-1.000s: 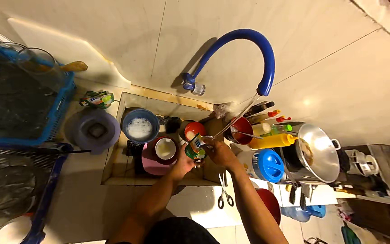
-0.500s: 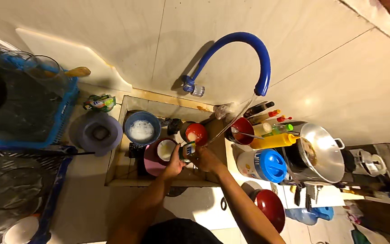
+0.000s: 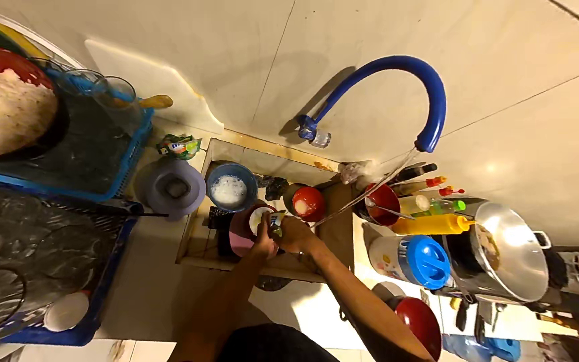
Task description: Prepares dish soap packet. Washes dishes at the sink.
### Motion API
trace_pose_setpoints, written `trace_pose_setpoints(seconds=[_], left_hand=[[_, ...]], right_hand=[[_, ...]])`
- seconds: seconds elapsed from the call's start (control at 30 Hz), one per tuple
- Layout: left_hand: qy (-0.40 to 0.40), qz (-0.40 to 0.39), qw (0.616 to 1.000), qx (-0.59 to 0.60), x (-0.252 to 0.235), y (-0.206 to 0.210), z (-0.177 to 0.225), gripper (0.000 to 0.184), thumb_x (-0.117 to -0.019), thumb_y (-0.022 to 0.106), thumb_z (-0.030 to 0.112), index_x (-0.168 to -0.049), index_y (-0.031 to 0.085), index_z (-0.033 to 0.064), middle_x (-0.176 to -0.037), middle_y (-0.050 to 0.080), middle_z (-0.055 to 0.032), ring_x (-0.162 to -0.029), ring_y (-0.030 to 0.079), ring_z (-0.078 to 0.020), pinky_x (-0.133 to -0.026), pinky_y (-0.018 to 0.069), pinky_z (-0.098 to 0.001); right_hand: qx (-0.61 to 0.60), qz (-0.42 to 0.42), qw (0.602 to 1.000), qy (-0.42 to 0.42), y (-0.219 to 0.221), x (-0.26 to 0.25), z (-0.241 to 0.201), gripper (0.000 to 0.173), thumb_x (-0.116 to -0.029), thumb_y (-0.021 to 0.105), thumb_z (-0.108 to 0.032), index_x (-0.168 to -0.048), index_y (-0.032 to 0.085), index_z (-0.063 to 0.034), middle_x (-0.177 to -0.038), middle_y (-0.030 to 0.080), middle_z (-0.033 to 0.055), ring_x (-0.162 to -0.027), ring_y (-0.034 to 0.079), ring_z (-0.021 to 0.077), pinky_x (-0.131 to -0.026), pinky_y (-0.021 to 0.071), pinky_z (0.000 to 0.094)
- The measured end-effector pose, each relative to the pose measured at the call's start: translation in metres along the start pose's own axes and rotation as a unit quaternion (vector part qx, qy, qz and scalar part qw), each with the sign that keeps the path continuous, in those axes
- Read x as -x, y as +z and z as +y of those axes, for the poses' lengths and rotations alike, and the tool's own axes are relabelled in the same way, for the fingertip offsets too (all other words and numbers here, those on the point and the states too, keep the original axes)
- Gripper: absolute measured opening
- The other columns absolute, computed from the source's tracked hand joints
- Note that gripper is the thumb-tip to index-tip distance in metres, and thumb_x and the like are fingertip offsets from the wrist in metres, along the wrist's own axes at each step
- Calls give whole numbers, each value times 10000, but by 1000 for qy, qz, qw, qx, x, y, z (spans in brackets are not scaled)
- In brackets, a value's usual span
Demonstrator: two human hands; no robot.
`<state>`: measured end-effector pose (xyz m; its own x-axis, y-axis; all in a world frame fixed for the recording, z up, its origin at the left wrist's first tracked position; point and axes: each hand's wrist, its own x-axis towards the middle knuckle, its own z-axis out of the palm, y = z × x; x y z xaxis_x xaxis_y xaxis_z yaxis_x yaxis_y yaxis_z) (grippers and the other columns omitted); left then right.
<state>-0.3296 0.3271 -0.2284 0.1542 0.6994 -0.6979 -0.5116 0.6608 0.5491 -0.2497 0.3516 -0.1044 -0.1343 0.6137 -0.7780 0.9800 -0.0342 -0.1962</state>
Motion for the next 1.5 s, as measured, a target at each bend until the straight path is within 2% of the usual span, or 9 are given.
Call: trace_pose_setpoints(seconds=[0.13,0.33,0.43,0.57,0.7,1.07,1.2,1.43,1.5], left_hand=[[20,34,996,-74,-13,-13,13,577,-1119,286,431,-1366,546,-21,-1269,606,-232,-1124,604,-307,-932,513,-506],[54,1,994,-95,-22,-23,16,537,-1122,309,401,-1344,568,-14,-1208,638,-202,-1070,627,-259,-928,526,-453],[53,-28,991,-121,-12,-22,19,579,-1127,260,429,-1407,525,-3,-1312,597,-217,-1161,604,-277,-963,517,-473],[84,7,985,-153,-13,-22,19,531,-1137,295,329,-1269,590,-92,-1162,638,-237,-1040,627,-257,-930,521,-424],[113,30,977,-178,-13,-24,19,530,-1143,252,270,-1309,559,-129,-1282,595,-304,-1198,588,-322,-1048,467,-455],[103,79,969,-210,-12,-22,28,485,-1138,295,266,-1285,589,-90,-1244,614,-279,-1165,594,-325,-1014,474,-473],[80,68,982,-154,-14,-23,26,482,-1141,311,277,-1392,511,-82,-1361,552,-286,-1248,546,-334,-1066,439,-475],[81,81,962,-249,-20,-31,36,500,-1118,392,358,-1294,613,-55,-1280,614,-276,-1219,577,-367,-1049,445,-535],[89,88,960,-249,-26,-34,32,497,-1126,357,334,-1305,608,-57,-1294,613,-279,-1237,579,-365,-1064,448,-530]], right_hand=[[15,-42,999,-13,-8,-2,-1,528,-983,655,-399,-1170,626,94,-1214,620,300,-1186,592,445,-992,462,626],[46,-59,997,-29,-4,-6,-8,527,-985,635,-431,-1039,678,91,-1136,651,298,-1129,616,446,-960,458,638],[17,-35,999,1,-7,-11,-8,587,-972,643,-477,-1175,662,74,-1258,626,293,-1239,581,434,-1042,441,626],[15,-50,998,-30,5,-9,-6,520,-982,642,-431,-1046,682,84,-1123,661,286,-1121,625,430,-966,464,626],[-14,-16,1000,-20,3,-12,-8,538,-1002,612,-416,-1212,653,77,-1268,631,286,-1256,579,417,-1072,426,598],[-42,-36,998,-31,3,-12,-7,473,-1048,556,-364,-1187,651,79,-1214,643,287,-1188,609,422,-1018,452,613],[-30,-26,999,-33,5,-15,-13,499,-1019,597,-385,-1167,650,88,-1199,642,289,-1180,606,425,-1014,446,613],[-33,-31,998,-45,6,-17,-13,489,-994,634,-399,-1077,671,81,-1124,657,279,-1114,623,422,-968,458,620],[-51,-35,997,-54,3,-20,-9,479,-991,645,-394,-1156,669,55,-1164,662,264,-1141,627,400,-992,464,613]])
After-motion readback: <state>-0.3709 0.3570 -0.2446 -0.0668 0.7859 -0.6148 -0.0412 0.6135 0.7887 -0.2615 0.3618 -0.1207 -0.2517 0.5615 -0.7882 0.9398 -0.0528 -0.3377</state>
